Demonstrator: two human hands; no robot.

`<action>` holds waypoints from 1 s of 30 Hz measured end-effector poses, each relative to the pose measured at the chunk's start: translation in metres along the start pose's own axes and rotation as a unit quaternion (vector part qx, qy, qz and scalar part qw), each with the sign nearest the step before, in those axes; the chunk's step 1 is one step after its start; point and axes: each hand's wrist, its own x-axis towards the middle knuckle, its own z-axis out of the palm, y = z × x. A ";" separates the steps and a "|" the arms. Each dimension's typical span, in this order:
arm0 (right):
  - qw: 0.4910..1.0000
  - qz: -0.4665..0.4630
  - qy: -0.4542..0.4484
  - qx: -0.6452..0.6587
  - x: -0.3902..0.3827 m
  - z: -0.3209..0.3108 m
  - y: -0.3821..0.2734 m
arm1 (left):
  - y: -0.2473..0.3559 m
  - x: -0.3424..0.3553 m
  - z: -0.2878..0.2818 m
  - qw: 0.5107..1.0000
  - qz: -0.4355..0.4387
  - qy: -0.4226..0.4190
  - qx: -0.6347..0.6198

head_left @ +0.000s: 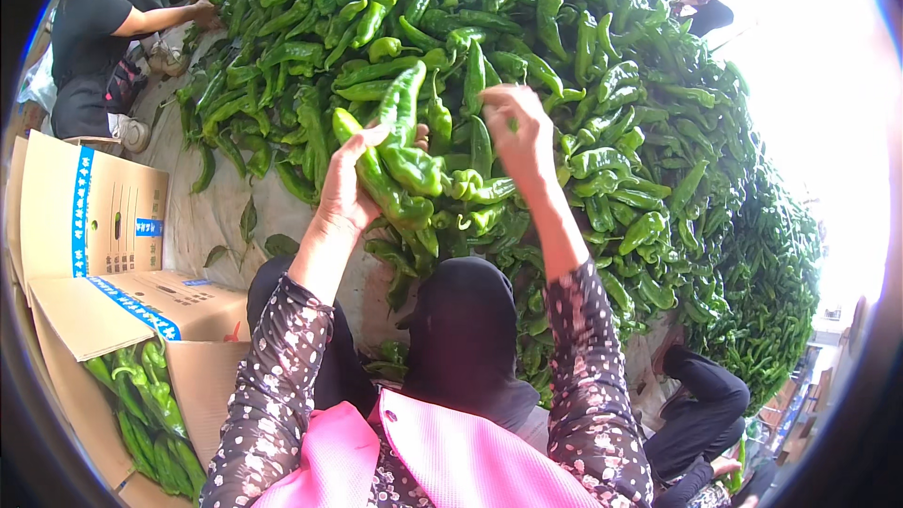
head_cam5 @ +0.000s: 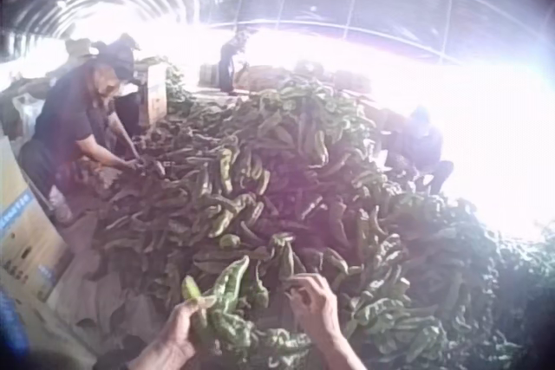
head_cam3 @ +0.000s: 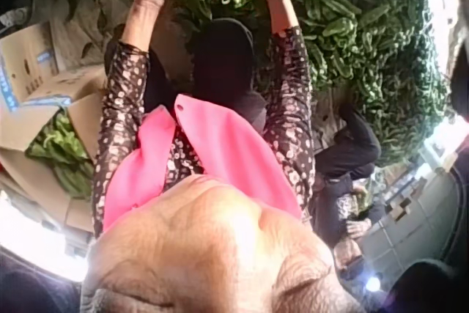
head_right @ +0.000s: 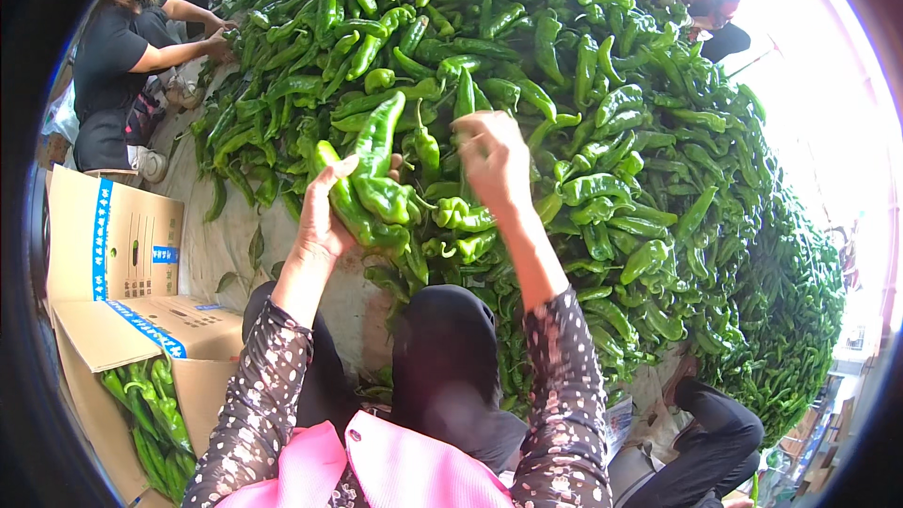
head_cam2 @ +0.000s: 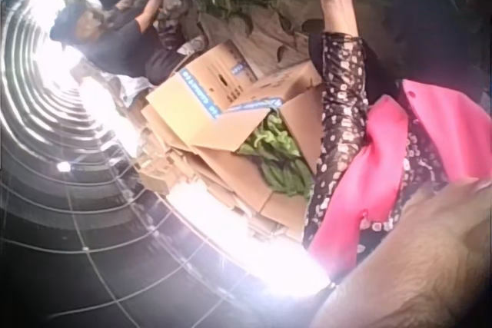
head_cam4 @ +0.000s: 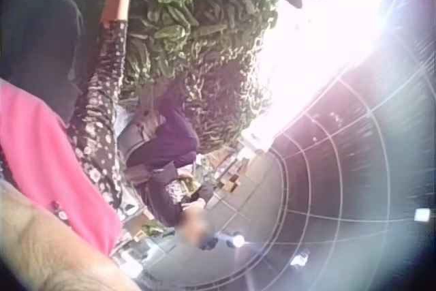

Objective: The person sits on the floor and sorts green peppers from a large pile into cardboard boxes. They pick up peppers, inspect them, and place them into boxes, occasionally moving boxes or adjusting the pile.

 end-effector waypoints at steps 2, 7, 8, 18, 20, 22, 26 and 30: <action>0.956 -0.090 -0.008 -0.281 0.012 -0.013 0.063 | -0.002 0.004 0.001 1.000 0.023 0.007 -0.007; 0.840 -0.222 -0.177 -0.462 -0.007 0.006 0.117 | 0.010 -0.001 0.002 0.998 0.059 -0.004 -0.013; 0.852 -0.234 -0.153 -0.442 -0.009 0.005 0.121 | 0.011 -0.001 0.004 0.998 0.068 -0.012 -0.010; 0.887 -0.238 -0.207 -0.338 0.011 -0.046 0.094 | 0.009 0.011 -0.008 0.999 0.036 -0.013 0.036; 0.839 -0.256 -0.260 -0.403 -0.003 -0.036 0.102 | 0.008 0.014 -0.007 0.999 0.031 -0.009 0.044; 0.828 -0.249 -0.268 -0.424 -0.016 -0.021 0.111 | 0.007 0.015 -0.011 0.999 0.037 0.002 0.040; 0.784 -0.259 -0.279 -0.490 -0.016 -0.019 0.114 | 0.010 0.013 -0.009 0.998 0.049 0.012 0.036; 0.916 -0.165 -0.212 -0.299 0.001 -0.042 0.083 | 0.020 0.004 -0.012 0.995 0.051 0.035 0.075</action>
